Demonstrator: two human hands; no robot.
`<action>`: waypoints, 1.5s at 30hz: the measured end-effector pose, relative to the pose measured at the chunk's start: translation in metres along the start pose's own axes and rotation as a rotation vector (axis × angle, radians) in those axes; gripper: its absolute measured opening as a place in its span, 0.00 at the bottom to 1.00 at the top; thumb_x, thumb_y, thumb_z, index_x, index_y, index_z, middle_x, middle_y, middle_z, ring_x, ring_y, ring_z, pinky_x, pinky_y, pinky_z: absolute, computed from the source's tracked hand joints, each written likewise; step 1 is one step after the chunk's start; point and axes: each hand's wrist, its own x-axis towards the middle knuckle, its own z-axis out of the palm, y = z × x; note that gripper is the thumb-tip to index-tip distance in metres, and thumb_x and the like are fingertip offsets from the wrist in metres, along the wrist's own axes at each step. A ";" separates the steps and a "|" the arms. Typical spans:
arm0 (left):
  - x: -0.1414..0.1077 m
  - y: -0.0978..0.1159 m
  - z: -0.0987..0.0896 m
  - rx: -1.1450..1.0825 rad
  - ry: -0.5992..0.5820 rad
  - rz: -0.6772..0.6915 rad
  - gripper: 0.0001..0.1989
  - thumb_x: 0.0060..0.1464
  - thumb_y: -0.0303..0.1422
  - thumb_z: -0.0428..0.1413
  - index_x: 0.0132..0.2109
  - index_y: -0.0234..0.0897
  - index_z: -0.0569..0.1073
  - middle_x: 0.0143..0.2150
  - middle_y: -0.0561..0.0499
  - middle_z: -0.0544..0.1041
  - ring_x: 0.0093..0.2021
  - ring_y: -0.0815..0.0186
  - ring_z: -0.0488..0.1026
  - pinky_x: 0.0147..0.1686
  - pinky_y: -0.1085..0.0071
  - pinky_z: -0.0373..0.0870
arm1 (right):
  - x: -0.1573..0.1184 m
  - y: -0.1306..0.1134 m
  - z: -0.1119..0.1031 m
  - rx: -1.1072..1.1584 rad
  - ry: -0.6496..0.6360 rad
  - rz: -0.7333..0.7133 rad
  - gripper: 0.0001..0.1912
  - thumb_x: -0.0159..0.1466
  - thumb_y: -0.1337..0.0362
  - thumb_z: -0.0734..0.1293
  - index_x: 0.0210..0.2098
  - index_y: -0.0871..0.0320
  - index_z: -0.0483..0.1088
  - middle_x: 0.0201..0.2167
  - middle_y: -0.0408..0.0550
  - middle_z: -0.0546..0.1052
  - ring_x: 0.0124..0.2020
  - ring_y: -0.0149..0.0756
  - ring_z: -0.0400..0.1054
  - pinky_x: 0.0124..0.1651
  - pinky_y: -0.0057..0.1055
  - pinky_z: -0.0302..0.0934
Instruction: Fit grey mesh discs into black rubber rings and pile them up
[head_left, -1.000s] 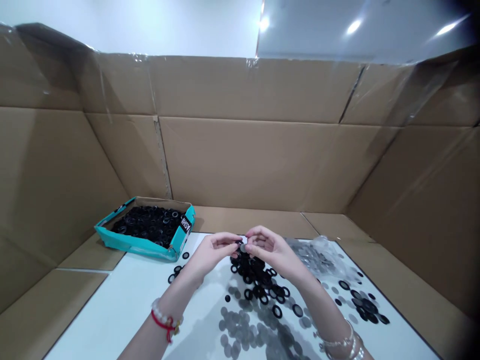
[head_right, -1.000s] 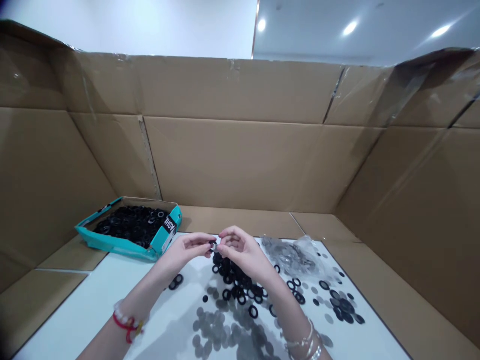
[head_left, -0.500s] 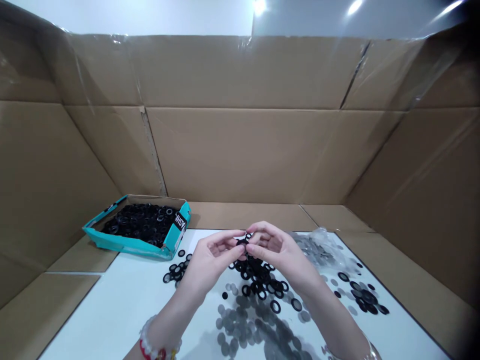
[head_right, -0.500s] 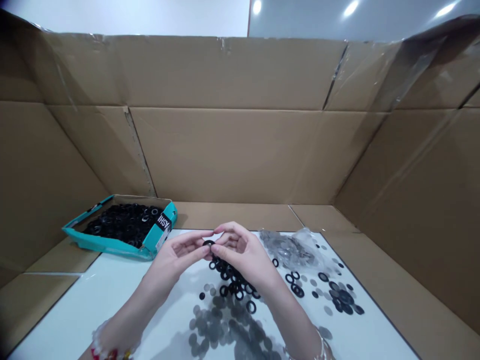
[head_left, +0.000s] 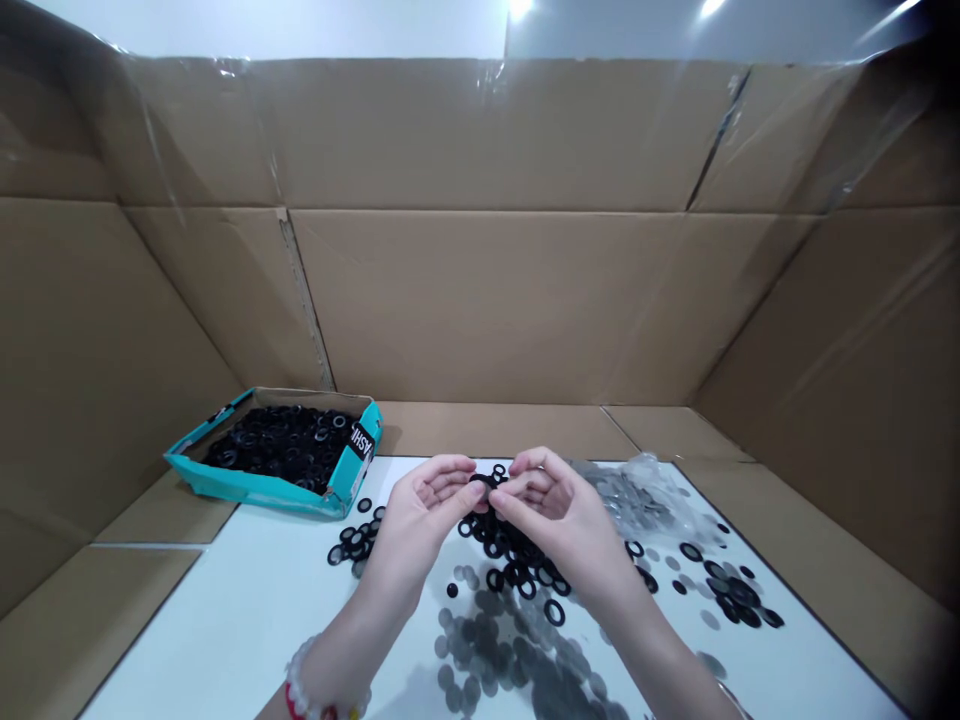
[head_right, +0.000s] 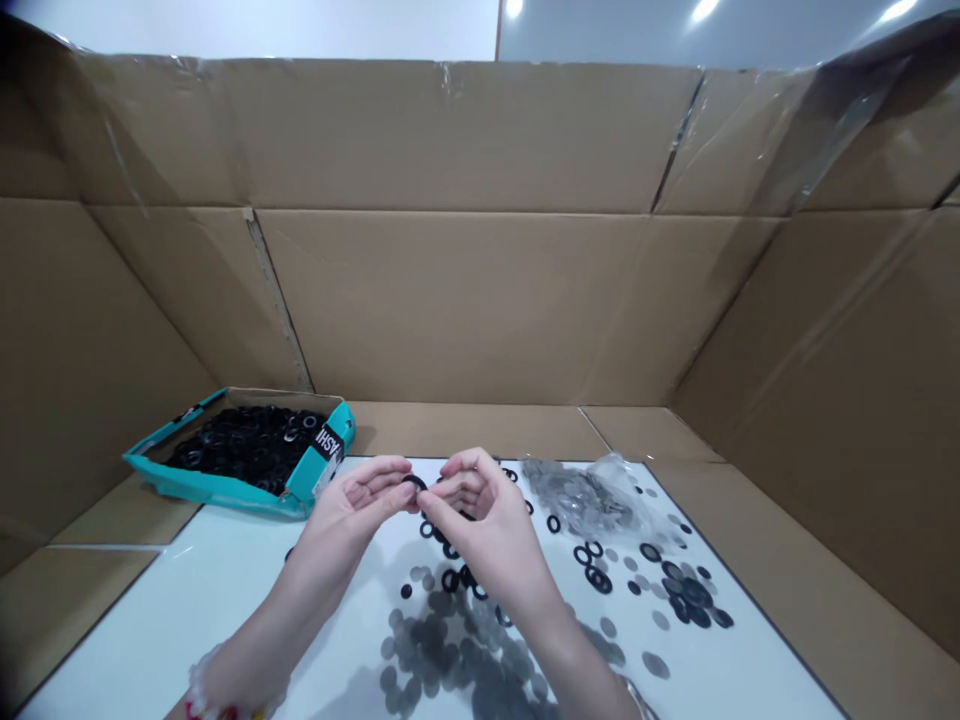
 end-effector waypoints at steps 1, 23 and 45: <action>-0.001 -0.003 0.001 -0.040 0.019 -0.004 0.15 0.40 0.33 0.68 0.37 0.34 0.75 0.34 0.50 0.77 0.36 0.67 0.74 0.37 0.73 0.73 | -0.001 0.003 0.002 -0.029 0.017 -0.026 0.17 0.57 0.56 0.72 0.35 0.55 0.61 0.26 0.42 0.74 0.33 0.36 0.72 0.40 0.33 0.65; 0.002 -0.003 -0.005 0.425 -0.147 0.269 0.04 0.53 0.32 0.55 0.34 0.37 0.74 0.40 0.49 0.66 0.43 0.63 0.68 0.45 0.66 0.66 | -0.007 -0.002 -0.005 -0.345 0.064 -0.199 0.10 0.60 0.62 0.67 0.38 0.52 0.59 0.28 0.41 0.73 0.37 0.37 0.69 0.45 0.35 0.59; -0.005 0.001 0.002 0.207 -0.112 0.115 0.05 0.52 0.33 0.58 0.33 0.36 0.75 0.36 0.50 0.70 0.39 0.65 0.69 0.41 0.71 0.65 | -0.009 0.004 0.001 -0.262 0.095 -0.239 0.10 0.62 0.61 0.66 0.38 0.51 0.59 0.30 0.41 0.74 0.37 0.36 0.69 0.44 0.33 0.61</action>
